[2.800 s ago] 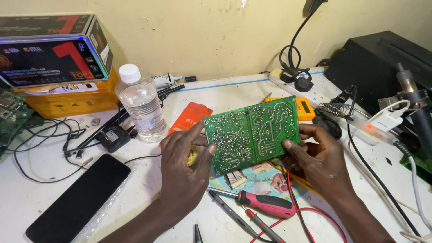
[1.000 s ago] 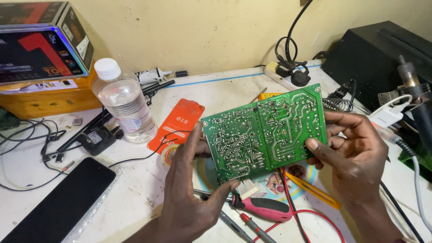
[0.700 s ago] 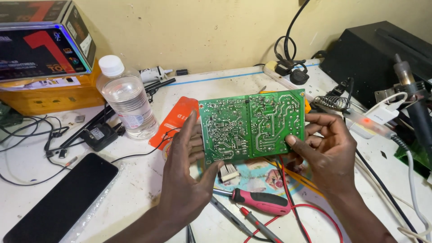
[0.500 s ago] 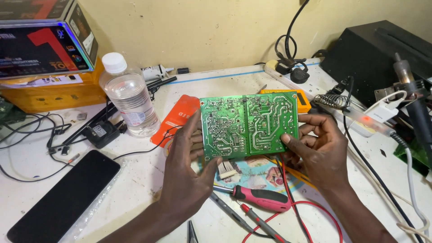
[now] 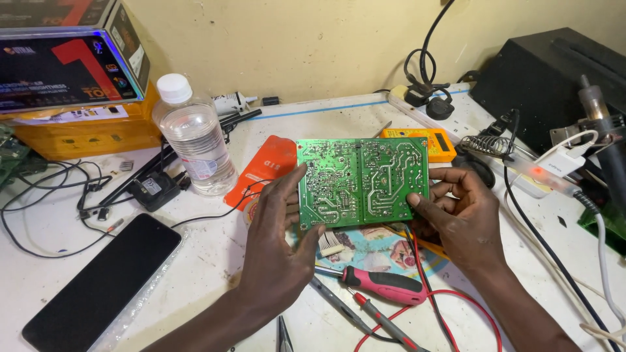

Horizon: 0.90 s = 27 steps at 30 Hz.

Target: A person is inspecting and troubleshooting a green circuit board at a workbench using a soldering iron and a smartphone for reference.

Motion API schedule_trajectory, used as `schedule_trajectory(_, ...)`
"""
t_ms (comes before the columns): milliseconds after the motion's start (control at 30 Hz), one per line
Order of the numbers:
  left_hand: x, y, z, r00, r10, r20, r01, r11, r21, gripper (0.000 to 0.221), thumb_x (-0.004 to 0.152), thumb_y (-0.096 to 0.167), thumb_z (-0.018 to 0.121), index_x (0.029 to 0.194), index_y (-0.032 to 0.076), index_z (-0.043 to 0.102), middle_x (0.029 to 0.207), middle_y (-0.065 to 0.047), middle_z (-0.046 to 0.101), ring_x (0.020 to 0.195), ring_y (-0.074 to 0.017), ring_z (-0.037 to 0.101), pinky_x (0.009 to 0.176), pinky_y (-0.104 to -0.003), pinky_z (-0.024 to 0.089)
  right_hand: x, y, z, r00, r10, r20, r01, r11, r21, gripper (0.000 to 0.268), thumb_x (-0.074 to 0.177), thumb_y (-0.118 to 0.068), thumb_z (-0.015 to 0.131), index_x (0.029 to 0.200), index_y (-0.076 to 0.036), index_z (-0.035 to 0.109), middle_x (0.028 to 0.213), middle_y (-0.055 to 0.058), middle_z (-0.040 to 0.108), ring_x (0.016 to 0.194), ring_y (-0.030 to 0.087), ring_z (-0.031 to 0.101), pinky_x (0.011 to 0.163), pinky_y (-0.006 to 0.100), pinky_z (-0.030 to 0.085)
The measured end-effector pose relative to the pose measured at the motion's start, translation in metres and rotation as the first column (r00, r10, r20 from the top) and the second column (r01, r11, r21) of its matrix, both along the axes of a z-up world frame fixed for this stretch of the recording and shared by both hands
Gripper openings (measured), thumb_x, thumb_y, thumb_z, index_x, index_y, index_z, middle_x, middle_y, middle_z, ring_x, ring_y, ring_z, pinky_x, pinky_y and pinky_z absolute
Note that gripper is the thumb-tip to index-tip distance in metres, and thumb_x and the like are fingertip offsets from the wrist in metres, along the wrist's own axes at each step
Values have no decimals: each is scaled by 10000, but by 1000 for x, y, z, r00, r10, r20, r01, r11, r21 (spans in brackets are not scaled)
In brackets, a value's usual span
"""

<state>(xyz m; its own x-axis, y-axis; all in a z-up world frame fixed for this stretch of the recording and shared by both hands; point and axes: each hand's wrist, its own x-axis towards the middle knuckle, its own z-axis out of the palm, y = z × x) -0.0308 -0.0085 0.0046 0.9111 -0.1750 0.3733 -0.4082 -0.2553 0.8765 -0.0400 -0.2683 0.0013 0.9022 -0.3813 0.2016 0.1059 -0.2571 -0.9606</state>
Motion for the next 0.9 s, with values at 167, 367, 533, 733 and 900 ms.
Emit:
schedule_trajectory(167,1,0,1,1000,8,-24,-7,1000,14,727,858,97,688,1518,230,415,1511,-127,470,1331,-288,543,979,-471,583,1,-1,-3,1000,16,-3,-16,1000,0,356,871,-8,781,1187,-13,619,774,56,571,517,78,450,453,240,424)
schedule_trajectory(367,2,1,0,999,33,26,-34,999,38,709,853,59,680,1505,204,443,1493,-105,494,1296,-263,555,942,-438,581,-2,6,10,991,18,-131,-18,1000,6,432,836,-10,792,1235,-17,625,830,101,624,633,189,591,562,325,517)
schedule_trajectory(533,2,-3,2,997,78,-18,-79,997,-17,749,834,67,709,1523,193,445,1481,-90,513,1274,-214,570,886,-391,594,-3,4,9,988,65,-141,-61,998,34,540,788,41,804,1294,-22,624,910,91,586,775,190,567,696,315,515)
schedule_trajectory(733,-1,-9,20,934,51,-355,-178,925,-337,851,780,52,716,1566,159,408,1360,-94,597,1129,-199,615,932,-344,561,-12,7,29,997,68,-32,-68,997,-26,639,763,-53,814,1361,-11,593,982,117,665,872,216,648,737,321,563)
schedule_trajectory(900,0,-22,30,905,171,-390,-275,934,-229,635,761,146,820,1362,138,615,1117,-26,641,914,-163,652,836,-327,607,-17,9,44,999,44,-22,-43,999,13,636,818,32,721,1430,-6,549,1088,165,622,774,275,727,682,419,697)
